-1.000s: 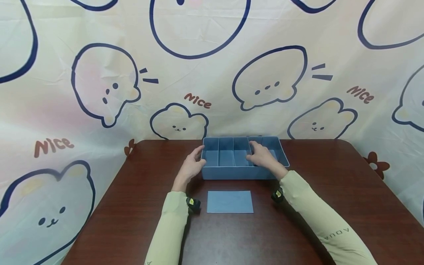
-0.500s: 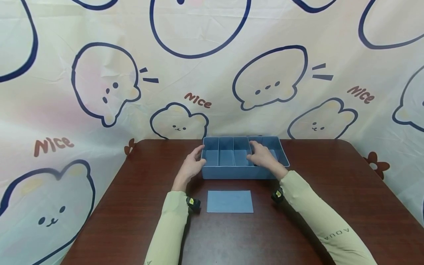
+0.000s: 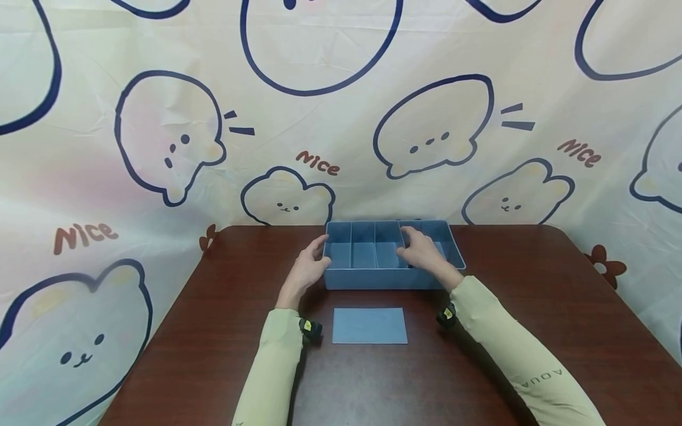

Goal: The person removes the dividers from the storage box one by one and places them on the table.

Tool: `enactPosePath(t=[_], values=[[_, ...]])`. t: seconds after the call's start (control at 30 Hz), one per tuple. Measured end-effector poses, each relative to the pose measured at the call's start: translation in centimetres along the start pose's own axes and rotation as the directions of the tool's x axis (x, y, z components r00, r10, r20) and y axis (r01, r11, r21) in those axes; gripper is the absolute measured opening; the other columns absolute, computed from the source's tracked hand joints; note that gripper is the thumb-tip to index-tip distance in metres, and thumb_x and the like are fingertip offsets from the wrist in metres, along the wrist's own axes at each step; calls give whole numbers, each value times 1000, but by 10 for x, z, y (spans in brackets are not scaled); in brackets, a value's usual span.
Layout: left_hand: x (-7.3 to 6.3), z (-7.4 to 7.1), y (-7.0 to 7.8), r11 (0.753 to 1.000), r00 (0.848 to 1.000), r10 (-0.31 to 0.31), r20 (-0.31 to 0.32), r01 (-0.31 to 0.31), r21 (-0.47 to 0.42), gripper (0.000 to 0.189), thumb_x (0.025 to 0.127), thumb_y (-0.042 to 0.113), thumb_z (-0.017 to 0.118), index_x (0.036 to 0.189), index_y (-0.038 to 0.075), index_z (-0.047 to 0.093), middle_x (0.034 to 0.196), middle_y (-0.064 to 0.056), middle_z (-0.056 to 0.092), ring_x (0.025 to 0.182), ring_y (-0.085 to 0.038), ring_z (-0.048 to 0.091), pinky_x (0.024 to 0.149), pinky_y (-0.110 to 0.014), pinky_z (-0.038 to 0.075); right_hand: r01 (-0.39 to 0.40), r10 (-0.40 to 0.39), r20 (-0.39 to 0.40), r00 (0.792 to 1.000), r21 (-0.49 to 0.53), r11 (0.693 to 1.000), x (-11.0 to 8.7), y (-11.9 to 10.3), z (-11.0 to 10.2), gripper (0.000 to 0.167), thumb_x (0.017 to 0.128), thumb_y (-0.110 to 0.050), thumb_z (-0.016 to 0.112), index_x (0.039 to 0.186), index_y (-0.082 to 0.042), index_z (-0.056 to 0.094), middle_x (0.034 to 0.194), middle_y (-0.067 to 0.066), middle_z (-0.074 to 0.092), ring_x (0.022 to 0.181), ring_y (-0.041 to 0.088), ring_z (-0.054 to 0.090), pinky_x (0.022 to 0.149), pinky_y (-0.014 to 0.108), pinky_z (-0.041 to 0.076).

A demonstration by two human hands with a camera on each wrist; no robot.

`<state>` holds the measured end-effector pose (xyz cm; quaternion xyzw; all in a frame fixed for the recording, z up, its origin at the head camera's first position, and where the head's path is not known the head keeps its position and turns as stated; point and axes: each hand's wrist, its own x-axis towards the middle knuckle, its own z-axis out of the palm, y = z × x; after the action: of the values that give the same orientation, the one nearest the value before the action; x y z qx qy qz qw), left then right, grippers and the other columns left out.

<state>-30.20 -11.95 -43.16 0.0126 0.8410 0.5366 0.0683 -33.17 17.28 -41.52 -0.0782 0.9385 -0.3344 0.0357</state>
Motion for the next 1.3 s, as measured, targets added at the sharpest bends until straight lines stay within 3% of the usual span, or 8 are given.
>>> enactPosePath(t=[0.47,1.3], values=[[-1,1,-1,1000,1000,7,-8,-7,-1,63,93,17,51,150,35,33,161,-6,31,147,-31,32,114,-58,32,4,-4,-19,1000,30,1000,-4,-3,-2,65,92,-19,56,150,-4,33,129,26,59,99,32,65,76,40,55],[1,1,-2,1000,1000,7,-11,-7,-1,64,92,16,51,150,36,33,160,-6,33,147,-31,33,113,-58,33,-6,7,-32,999,46,999,-5,-8,-8,65,91,-19,56,150,-5,34,126,25,61,90,29,66,67,33,53]])
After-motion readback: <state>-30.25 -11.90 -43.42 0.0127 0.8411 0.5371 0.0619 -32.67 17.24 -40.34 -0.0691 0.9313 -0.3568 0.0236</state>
